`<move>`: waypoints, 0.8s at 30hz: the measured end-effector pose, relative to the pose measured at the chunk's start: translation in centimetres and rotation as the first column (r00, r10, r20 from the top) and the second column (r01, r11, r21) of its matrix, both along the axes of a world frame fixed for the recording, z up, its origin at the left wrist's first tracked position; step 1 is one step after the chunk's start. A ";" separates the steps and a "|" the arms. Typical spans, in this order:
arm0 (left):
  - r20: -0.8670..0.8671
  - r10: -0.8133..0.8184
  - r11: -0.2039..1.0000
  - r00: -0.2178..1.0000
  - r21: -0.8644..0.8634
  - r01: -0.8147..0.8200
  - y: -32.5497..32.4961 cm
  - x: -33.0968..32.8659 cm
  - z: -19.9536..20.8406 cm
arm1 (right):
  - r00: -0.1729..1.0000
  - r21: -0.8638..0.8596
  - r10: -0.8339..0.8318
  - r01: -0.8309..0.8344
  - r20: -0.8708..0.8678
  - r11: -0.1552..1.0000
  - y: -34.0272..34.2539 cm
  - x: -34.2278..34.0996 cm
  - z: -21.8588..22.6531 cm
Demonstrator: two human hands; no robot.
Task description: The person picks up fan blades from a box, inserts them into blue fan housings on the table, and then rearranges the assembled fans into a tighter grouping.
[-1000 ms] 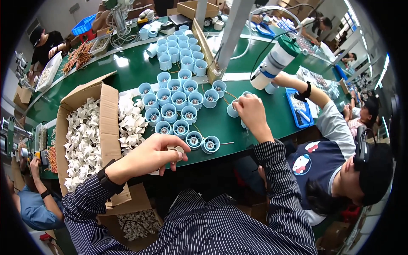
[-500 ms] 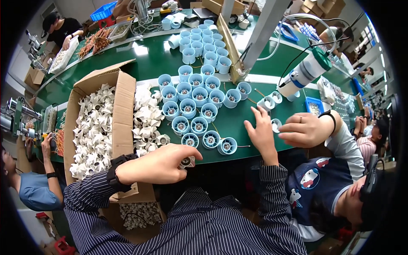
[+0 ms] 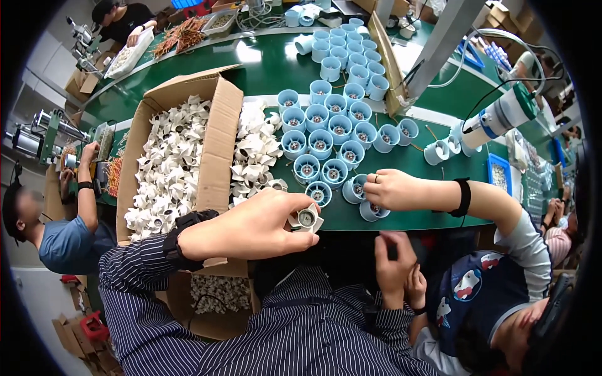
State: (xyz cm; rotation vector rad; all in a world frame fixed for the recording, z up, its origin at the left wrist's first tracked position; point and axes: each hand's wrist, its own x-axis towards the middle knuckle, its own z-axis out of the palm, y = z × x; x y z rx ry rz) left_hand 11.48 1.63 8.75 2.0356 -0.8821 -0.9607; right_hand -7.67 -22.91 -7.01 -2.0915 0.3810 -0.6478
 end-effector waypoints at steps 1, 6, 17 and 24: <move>-0.007 -0.006 0.999 1.000 -0.040 0.006 -0.1 -0.4 -0.3 | 0.994 0.004 0.105 -0.106 0.019 0.994 1.2 -0.7 0.9; -0.240 0.008 1.000 0.971 -0.017 -0.012 -0.6 -3.3 -0.4 | 0.852 0.012 0.389 -0.419 0.352 0.908 6.7 0.5 4.7; -0.645 0.295 0.874 0.705 -0.117 -0.473 1.8 -1.9 0.9 | 0.964 0.099 0.205 -0.224 0.171 0.970 4.0 3.9 3.9; -0.825 0.243 0.854 0.510 -0.067 -0.516 3.0 1.1 -2.3 | 0.964 0.142 0.264 -0.255 -0.043 0.956 3.0 10.6 3.8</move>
